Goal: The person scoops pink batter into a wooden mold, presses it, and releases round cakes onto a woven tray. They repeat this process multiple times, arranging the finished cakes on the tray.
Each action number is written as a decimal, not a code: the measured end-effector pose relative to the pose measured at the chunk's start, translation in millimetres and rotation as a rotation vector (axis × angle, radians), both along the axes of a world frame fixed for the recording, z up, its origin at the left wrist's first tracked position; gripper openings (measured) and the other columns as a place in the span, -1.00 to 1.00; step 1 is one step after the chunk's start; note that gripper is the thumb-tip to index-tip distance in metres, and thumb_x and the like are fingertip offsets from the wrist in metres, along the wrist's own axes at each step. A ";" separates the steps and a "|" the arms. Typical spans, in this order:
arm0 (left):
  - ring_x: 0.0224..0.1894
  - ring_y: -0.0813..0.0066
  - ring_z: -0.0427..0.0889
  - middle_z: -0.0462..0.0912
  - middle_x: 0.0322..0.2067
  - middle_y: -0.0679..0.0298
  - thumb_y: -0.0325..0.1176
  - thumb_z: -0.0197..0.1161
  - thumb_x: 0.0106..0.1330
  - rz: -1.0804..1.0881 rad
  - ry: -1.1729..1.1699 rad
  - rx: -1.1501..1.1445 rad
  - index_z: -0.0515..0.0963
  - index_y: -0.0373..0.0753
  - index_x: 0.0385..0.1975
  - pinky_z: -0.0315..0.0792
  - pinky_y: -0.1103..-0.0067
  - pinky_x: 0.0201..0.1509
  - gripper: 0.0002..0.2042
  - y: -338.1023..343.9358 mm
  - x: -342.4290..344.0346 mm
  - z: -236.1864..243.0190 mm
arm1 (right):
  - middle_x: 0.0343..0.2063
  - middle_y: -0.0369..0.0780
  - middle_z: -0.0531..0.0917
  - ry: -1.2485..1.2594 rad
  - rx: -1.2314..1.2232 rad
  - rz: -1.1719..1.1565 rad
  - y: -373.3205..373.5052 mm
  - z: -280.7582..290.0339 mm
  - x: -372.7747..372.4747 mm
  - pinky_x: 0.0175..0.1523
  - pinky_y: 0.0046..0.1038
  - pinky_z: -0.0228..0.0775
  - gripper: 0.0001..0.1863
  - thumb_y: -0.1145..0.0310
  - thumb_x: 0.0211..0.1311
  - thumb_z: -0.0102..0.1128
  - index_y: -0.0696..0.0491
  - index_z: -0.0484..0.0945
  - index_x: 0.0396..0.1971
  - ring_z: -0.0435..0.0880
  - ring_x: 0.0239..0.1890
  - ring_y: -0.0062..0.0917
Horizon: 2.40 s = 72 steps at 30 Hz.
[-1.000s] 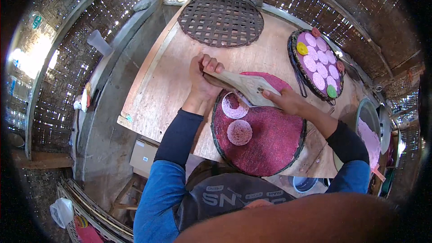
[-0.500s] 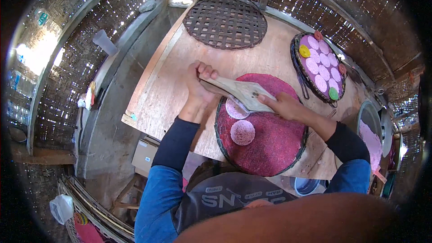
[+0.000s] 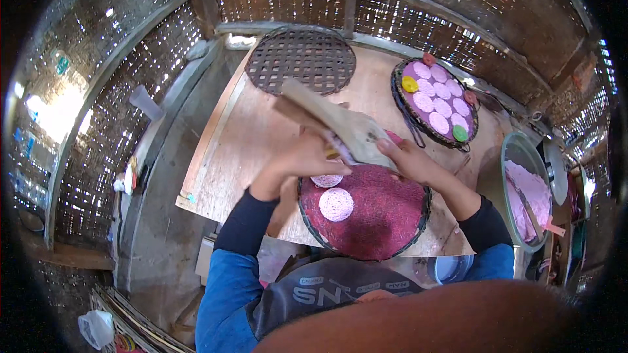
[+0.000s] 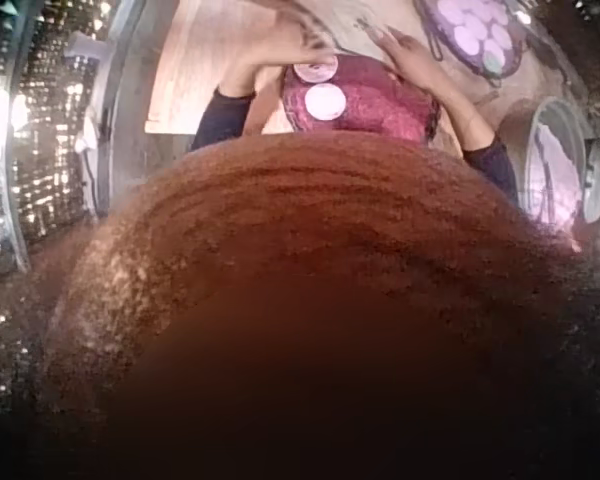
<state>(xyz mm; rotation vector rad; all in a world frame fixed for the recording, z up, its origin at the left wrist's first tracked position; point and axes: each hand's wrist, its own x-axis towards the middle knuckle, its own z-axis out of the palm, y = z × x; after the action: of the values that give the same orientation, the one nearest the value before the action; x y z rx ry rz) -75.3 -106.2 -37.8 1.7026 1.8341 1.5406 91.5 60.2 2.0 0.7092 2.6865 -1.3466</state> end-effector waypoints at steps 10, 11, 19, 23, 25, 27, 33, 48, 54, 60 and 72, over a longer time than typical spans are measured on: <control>-0.38 0.23 0.56 0.53 -0.30 0.13 -0.26 0.21 0.06 -0.195 0.428 0.043 0.44 -0.18 -0.17 0.43 0.36 -0.26 -0.67 29.5 82.4 26.7 | -0.64 -0.21 0.49 1.297 0.891 0.143 36.4 52.3 -5.3 -0.43 -0.42 0.35 -0.65 0.11 -0.02 0.13 0.11 0.49 -0.40 0.50 -0.60 -0.31; -0.41 0.22 0.57 0.53 -0.35 0.13 -0.25 0.24 -0.01 -0.165 0.512 -0.032 0.43 -0.19 -0.16 0.43 0.36 -0.27 -0.62 22.1 82.4 42.8 | -0.58 -0.20 0.50 1.415 0.814 0.051 35.4 53.2 -14.5 -0.40 -0.45 0.35 -0.69 0.22 -0.01 0.13 0.14 0.45 -0.32 0.50 -0.56 -0.35; -0.54 0.31 0.57 0.51 -0.65 0.29 -0.27 0.24 -0.11 0.064 0.953 -0.236 0.41 -0.14 -0.43 0.44 0.39 -0.52 -0.76 3.9 80.9 67.3 | -0.52 -0.26 0.37 0.716 0.138 -0.136 -25.5 71.5 35.4 -0.43 -0.53 0.31 -0.69 0.47 0.01 0.01 0.16 0.22 -0.21 0.42 -0.52 -0.62; -0.53 0.25 0.57 0.54 -0.60 0.22 -0.31 0.24 -0.12 -0.190 0.751 -0.368 0.49 -0.18 -0.46 0.44 0.41 -0.53 -0.80 -1.7 90.3 81.0 | -0.49 -0.27 0.33 0.805 0.201 0.022 -38.1 87.9 74.6 -0.42 -0.48 0.32 -0.71 0.47 -0.01 0.04 0.13 0.20 -0.27 0.43 -0.51 -0.59; -0.51 0.22 0.57 0.55 -0.57 0.19 -0.34 0.26 -0.13 -0.291 0.677 -0.408 0.54 -0.20 -0.52 0.43 0.41 -0.51 -0.85 4.2 82.0 73.1 | -0.49 -0.27 0.34 0.847 0.473 0.023 -23.1 86.3 98.6 -0.44 -0.51 0.31 -0.70 0.43 0.05 0.02 0.13 0.19 -0.24 0.43 -0.54 -0.60; -0.47 0.27 0.55 0.55 -0.54 0.21 -0.30 0.29 -0.09 -0.373 0.402 -0.177 0.51 -0.20 -0.50 0.42 0.44 -0.40 -0.82 0.1 72.6 64.2 | -0.53 -0.29 0.32 0.959 0.679 -0.019 11.7 105.0 139.8 -0.56 -0.60 0.28 -0.72 0.44 0.09 -0.05 0.11 0.18 -0.19 0.37 -0.67 -0.65; -0.44 0.55 0.50 0.57 -0.47 0.40 -0.13 0.29 -0.08 -0.220 0.550 0.110 0.50 -0.08 -0.39 0.28 0.52 -0.24 -0.72 18.5 82.1 25.6 | -0.65 -0.32 0.25 1.252 -0.206 -0.438 23.4 92.7 185.9 -0.73 -0.66 0.18 -0.74 0.54 0.09 -0.12 0.04 0.16 -0.20 0.22 -0.81 -0.70; -0.24 0.25 0.47 0.50 -0.16 0.25 -0.20 0.41 -0.19 -0.214 0.130 0.144 0.49 -0.14 -0.38 0.33 0.39 -0.20 -0.64 26.5 121.4 -8.1 | -0.60 -0.32 0.28 1.425 -0.200 -0.554 56.4 43.3 207.1 -0.66 -0.62 0.17 -0.74 0.61 0.06 -0.13 0.01 0.13 -0.26 0.24 -0.76 -0.67; -0.31 0.31 0.47 0.49 -0.16 0.28 -0.22 0.40 -0.19 -0.247 0.128 0.115 0.49 -0.13 -0.38 0.29 0.41 -0.23 -0.66 25.9 120.7 -15.1 | -0.57 -0.31 0.29 1.614 -0.175 -0.659 63.1 36.5 201.1 -0.62 -0.60 0.15 -0.75 0.63 0.06 -0.16 -0.01 0.15 -0.28 0.22 -0.71 -0.65; -0.32 0.36 0.47 0.48 -0.21 0.27 -0.24 0.41 -0.20 -0.244 0.118 0.167 0.48 -0.15 -0.40 0.28 0.44 -0.21 -0.66 34.1 123.2 -25.7 | -0.60 -0.34 0.27 1.861 -0.318 -0.902 66.4 21.8 170.0 -0.58 -0.59 0.17 -0.78 0.60 0.07 -0.16 -0.02 0.17 -0.31 0.22 -0.66 -0.66; -0.30 0.63 0.38 0.34 -0.33 0.38 -0.39 0.42 -0.12 -0.320 -0.231 0.256 0.25 -0.26 -0.14 0.28 0.68 -0.15 -0.45 57.4 138.5 -33.7 | -0.70 -0.36 0.18 1.863 -0.792 -1.120 69.0 -0.5 112.3 -0.48 -0.52 0.16 -0.83 0.47 0.11 -0.10 0.00 0.14 -0.58 0.20 -0.66 -0.63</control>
<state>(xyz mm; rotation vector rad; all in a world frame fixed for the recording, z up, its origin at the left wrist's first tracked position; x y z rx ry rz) 63.1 -48.8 -71.5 1.7306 1.2292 1.7981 203.8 129.2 1.5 1.0876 0.9649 -4.6192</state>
